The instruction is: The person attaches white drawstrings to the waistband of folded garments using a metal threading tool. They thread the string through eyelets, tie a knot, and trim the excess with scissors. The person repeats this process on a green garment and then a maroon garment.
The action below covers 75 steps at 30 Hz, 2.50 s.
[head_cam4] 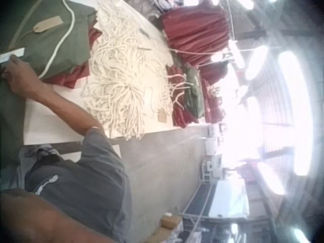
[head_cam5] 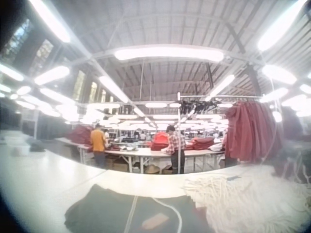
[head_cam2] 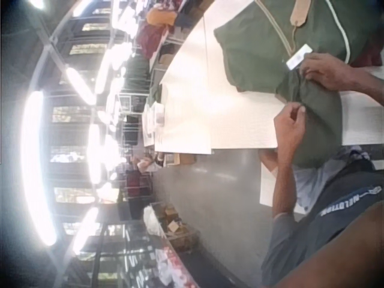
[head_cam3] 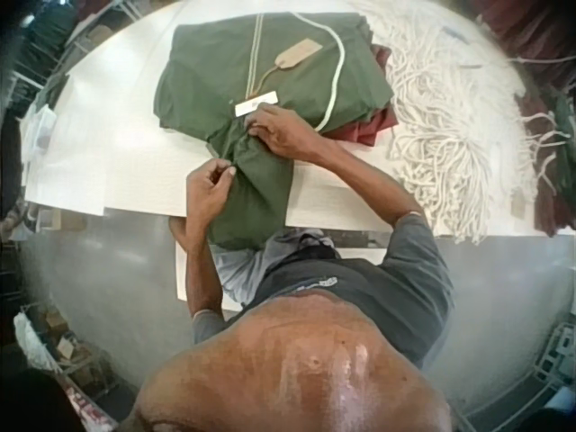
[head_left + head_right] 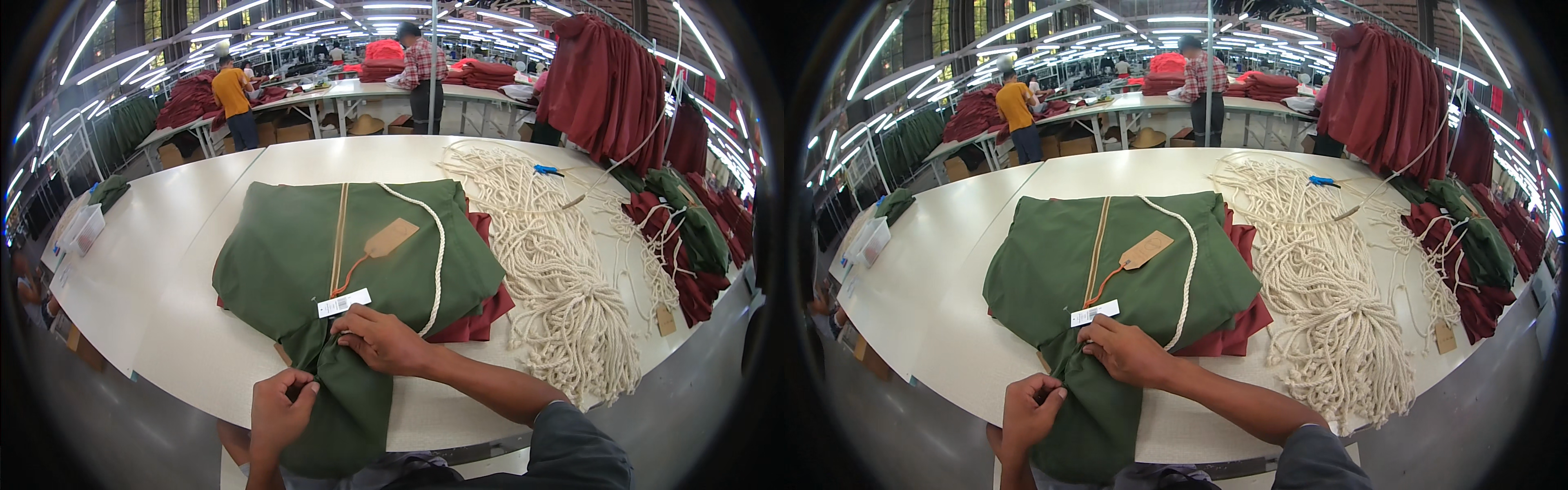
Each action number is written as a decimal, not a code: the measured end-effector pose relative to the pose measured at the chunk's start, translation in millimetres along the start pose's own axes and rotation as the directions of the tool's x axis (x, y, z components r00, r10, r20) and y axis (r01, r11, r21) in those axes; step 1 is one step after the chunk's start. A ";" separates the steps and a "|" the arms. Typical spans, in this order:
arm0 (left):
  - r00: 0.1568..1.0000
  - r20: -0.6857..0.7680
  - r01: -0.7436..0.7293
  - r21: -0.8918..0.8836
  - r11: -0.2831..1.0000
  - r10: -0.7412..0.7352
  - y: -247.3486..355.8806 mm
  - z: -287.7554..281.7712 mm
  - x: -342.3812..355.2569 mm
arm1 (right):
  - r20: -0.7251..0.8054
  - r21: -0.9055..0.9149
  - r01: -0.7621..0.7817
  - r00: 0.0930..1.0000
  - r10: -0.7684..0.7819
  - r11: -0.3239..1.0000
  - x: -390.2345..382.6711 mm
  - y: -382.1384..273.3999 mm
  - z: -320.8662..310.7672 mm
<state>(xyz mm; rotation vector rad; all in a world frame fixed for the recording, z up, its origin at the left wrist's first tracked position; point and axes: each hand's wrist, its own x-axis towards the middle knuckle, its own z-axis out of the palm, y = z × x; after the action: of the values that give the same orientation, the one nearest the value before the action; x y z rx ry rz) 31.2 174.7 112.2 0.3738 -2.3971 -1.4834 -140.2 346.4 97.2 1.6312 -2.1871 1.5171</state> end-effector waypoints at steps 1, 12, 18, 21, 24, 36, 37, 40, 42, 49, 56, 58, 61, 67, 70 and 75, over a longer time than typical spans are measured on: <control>1.000 -0.004 -0.006 -0.009 1.000 0.006 1.9 3.0 2.2 | 0.009 0.003 0.004 1.000 -0.004 1.000 -0.1 -0.5 0.2; 0.989 0.071 0.134 -0.028 0.991 -0.132 20.8 -41.0 -14.1 | 0.014 -0.139 0.110 0.994 -0.109 0.984 8.7 6.4 -34.7; 0.994 0.110 -0.001 -0.004 1.000 0.002 32.9 -35.7 -24.8 | -0.038 -0.187 0.297 0.950 -0.309 0.936 7.4 -27.7 -28.4; 0.988 0.142 -0.049 -0.056 0.997 0.057 40.0 -24.5 -29.4 | 0.061 -0.013 0.409 0.911 -0.407 0.913 1.3 -43.1 -18.5; 0.991 0.121 -0.053 -0.020 0.998 0.055 42.6 -24.2 -30.1 | 0.090 0.051 0.425 0.899 -0.428 0.904 2.1 -44.0 -12.6; 0.982 0.060 -0.189 0.234 0.954 0.180 26.4 -12.7 -16.4 | 0.139 0.236 0.224 0.955 -0.261 0.946 -5.0 -37.9 9.8; 0.970 0.016 -0.241 0.232 0.942 0.244 26.1 -4.9 -11.5 | 0.151 0.238 0.217 0.955 -0.256 0.947 -4.8 -38.2 12.0; 0.953 -0.029 -0.287 0.235 0.928 0.302 25.0 1.8 -6.2 | 0.190 0.241 0.149 0.962 -0.197 0.959 -2.4 -35.1 9.3; 0.983 -0.018 -0.173 0.211 0.962 0.180 23.0 -5.6 -9.3 | 0.237 0.167 0.101 0.962 -0.139 0.981 -0.1 -31.1 1.3; 0.997 -0.004 -0.078 0.148 0.986 0.079 16.3 -24.1 -12.3 | 0.172 0.261 0.066 0.978 -0.114 0.963 0.9 -29.2 -8.1; 0.977 0.012 -0.214 0.168 0.962 0.215 24.3 -0.4 -6.1 | 0.200 0.346 0.072 0.968 -0.149 0.935 -0.5 -32.5 1.8; 0.991 0.014 -0.132 0.189 0.973 0.132 24.9 -10.4 -11.0 | 0.220 0.274 0.101 0.962 -0.164 0.956 -0.4 -30.0 -4.0; 0.996 0.009 -0.088 0.167 0.982 0.088 21.5 -30.6 -14.2 | 0.225 0.251 0.057 0.968 -0.115 0.966 -0.3 -27.8 -9.6; 0.990 0.070 -0.136 0.169 0.976 0.126 19.3 -25.5 -14.6 | 0.200 0.275 0.078 0.970 -0.137 0.958 -1.5 -29.8 -1.3; 0.979 0.047 -0.202 0.194 0.960 0.197 25.3 -9.8 -11.2 | 0.159 0.263 0.130 0.972 -0.176 0.956 -2.9 -31.2 2.2; 0.970 0.019 -0.239 0.274 0.931 0.244 29.6 -7.2 -9.7 | 0.124 0.263 0.195 0.965 -0.233 0.945 -3.1 -32.4 3.6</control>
<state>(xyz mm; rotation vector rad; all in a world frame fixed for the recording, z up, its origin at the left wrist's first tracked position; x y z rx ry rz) 41.0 185.2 140.8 0.1395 -2.5337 -1.0420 -112.9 346.7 115.4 2.0490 -1.8638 1.7099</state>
